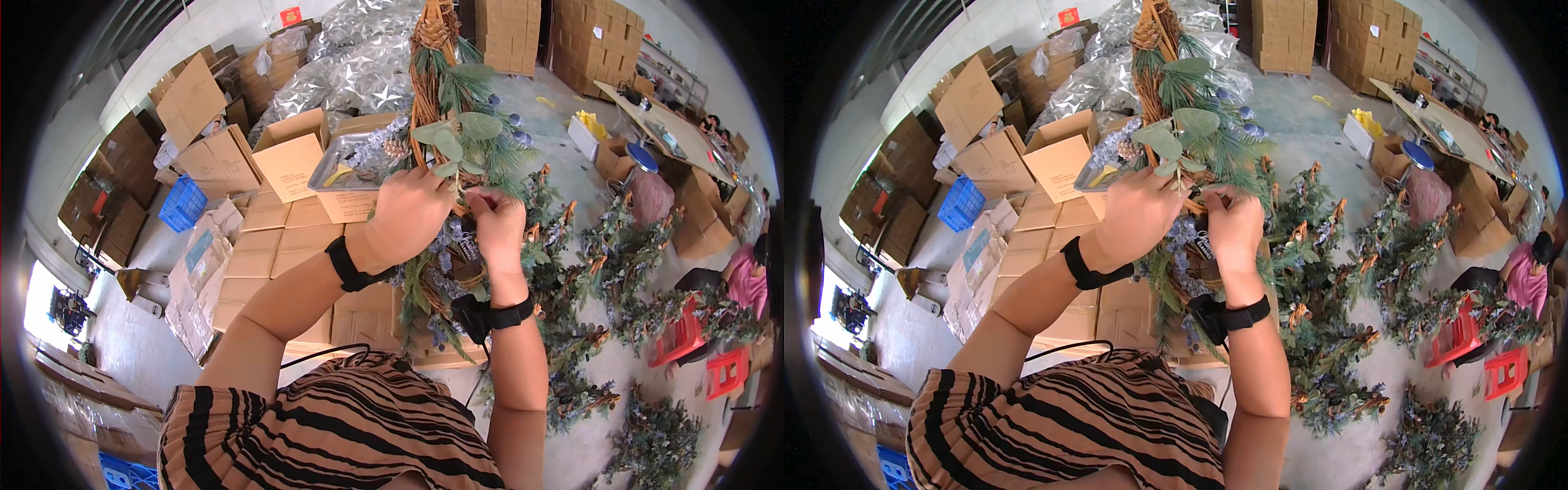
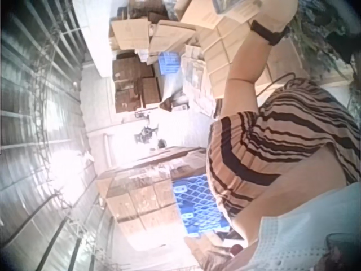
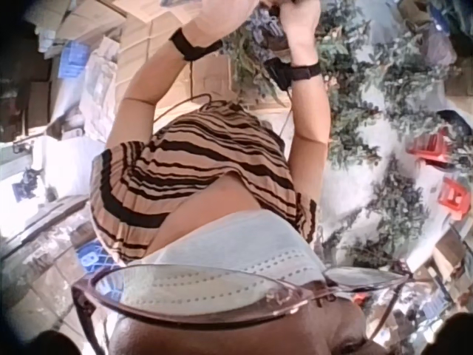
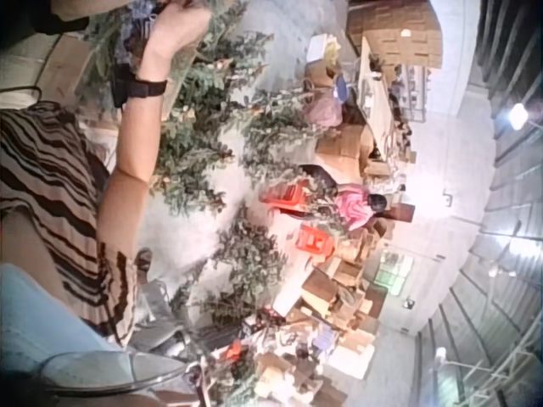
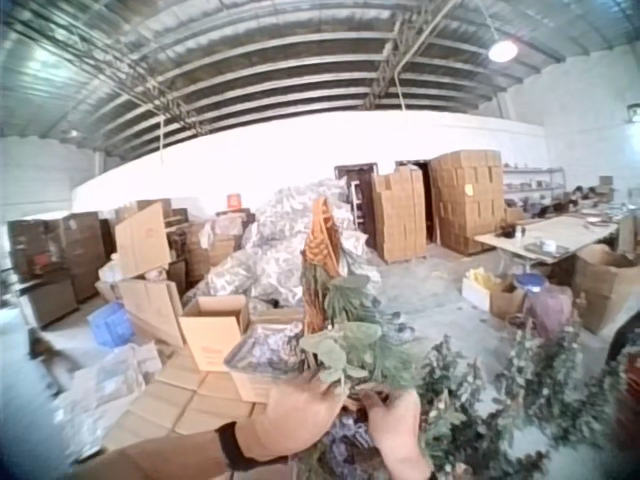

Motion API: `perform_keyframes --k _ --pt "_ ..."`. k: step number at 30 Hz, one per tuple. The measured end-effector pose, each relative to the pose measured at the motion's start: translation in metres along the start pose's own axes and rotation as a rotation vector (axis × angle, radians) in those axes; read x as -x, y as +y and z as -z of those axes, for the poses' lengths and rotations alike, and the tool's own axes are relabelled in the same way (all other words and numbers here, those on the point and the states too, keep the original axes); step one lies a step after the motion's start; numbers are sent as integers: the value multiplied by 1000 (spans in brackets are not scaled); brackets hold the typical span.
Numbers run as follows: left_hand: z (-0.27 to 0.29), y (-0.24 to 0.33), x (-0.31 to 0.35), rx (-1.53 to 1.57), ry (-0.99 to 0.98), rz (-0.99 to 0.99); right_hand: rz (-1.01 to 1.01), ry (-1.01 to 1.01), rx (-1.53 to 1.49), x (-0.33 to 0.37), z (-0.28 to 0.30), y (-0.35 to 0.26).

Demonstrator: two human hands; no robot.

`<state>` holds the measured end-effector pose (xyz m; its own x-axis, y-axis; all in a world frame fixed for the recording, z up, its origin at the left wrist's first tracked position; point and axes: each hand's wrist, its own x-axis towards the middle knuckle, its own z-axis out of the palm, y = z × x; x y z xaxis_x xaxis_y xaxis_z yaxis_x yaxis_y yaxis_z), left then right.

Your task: Assemble decorative floral wreaths by attaching foliage and ornaments.

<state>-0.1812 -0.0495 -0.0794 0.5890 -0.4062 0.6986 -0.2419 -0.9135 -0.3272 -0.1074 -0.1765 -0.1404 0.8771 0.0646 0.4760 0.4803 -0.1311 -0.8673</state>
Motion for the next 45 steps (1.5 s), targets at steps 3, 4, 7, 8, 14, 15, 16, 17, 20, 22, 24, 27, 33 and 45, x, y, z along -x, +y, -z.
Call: perform_keyframes --k 3,4,7,8,14,15,16,17,20,22,24,27,33,45 --pt "-3 -4 1 -33 -70 -21 -26 -4 -21 -1 -4 -5" --pt "-7 -4 2 -40 -64 -26 -33 -2 -7 -2 -5 -5" --pt "-7 -1 -2 -33 -80 -31 -83 -15 -81 -6 -8 7" --pt "-6 1 -5 -25 -100 -31 -120 -34 -114 -8 -8 8" --pt "5 -11 -10 -19 -373 -51 -163 -135 -285 -13 -19 7" --pt "2 -12 -10 -17 -371 -54 -163 -132 -283 -14 -21 8" --pt "-2 -12 -8 -26 -347 -15 -167 -133 -295 -15 -24 9" --pt "-5 -12 -8 -33 -322 25 -172 -135 -306 -17 -25 10" --pt "-7 -17 -8 -44 -334 40 -266 -172 -384 -21 -29 7" --pt "-9 -20 -7 -41 -312 39 -335 -193 -440 -22 -28 -5" --pt "-10 -23 -6 -36 -288 36 -480 -219 -560 -24 -27 -10" --pt "-11 -24 -5 -49 -338 21 -567 -235 -645 -23 -26 -17" --pt "-15 -24 -3 -4 -233 44 -593 -236 -695 -20 -23 -15" --pt "-31 -27 3 52 -89 142 -583 -319 -639 -22 -20 -16"
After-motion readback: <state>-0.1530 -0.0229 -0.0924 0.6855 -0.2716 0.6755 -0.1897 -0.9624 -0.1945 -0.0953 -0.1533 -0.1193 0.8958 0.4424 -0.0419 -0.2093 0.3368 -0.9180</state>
